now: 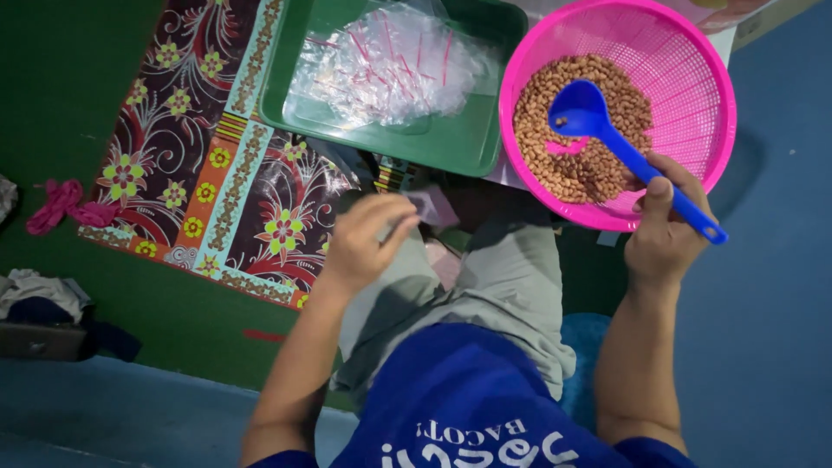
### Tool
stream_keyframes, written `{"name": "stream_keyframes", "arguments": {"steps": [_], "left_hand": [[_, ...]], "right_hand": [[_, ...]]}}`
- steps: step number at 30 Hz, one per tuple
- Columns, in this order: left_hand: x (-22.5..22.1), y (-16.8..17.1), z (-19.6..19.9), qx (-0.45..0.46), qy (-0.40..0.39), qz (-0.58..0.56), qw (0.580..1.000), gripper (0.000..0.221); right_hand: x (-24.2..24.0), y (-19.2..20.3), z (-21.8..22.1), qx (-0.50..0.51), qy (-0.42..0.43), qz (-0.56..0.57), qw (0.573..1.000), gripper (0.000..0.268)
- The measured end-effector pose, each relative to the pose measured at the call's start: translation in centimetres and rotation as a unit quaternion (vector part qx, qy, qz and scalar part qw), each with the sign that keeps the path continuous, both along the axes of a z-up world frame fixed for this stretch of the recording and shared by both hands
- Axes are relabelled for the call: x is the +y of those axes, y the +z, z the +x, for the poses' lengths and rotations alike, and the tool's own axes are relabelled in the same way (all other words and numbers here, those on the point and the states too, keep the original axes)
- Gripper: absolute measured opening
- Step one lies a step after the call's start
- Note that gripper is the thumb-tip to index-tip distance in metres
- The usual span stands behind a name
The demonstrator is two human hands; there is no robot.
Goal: Scooping peanuts from a large basket into small plastic bags using a spoon and organizing them on a tray.
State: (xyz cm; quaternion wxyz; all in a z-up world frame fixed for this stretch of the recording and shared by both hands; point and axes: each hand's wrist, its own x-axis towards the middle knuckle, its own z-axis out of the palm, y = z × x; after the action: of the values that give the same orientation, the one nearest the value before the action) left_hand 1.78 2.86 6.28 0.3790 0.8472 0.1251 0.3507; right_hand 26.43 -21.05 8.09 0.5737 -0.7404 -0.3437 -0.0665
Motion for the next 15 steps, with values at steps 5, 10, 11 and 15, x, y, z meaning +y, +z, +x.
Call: {"name": "stream_keyframes", "arguments": {"steps": [5, 10, 11, 15], "left_hand": [[1.0, 1.7, 1.7, -0.037, 0.049, 0.049, 0.997, 0.018], [2.0, 1.9, 3.8, -0.033, 0.067, 0.093, 0.993, 0.015], [2.1, 1.8, 4.2, -0.03, 0.071, 0.108, 0.991, 0.014], [2.3, 1.5, 5.8, -0.026, 0.075, 0.132, 0.988, 0.014]], "right_hand": [[0.2, 0.5, -0.3, -0.024, 0.013, -0.005, 1.0, 0.023], [0.7, 0.9, -0.6, -0.028, 0.019, -0.004, 0.999, 0.025], [0.8, 0.9, -0.6, -0.036, 0.02, -0.004, 0.999, 0.025], [1.1, 1.1, -0.9, -0.029, 0.015, -0.004, 0.999, 0.029]]}}
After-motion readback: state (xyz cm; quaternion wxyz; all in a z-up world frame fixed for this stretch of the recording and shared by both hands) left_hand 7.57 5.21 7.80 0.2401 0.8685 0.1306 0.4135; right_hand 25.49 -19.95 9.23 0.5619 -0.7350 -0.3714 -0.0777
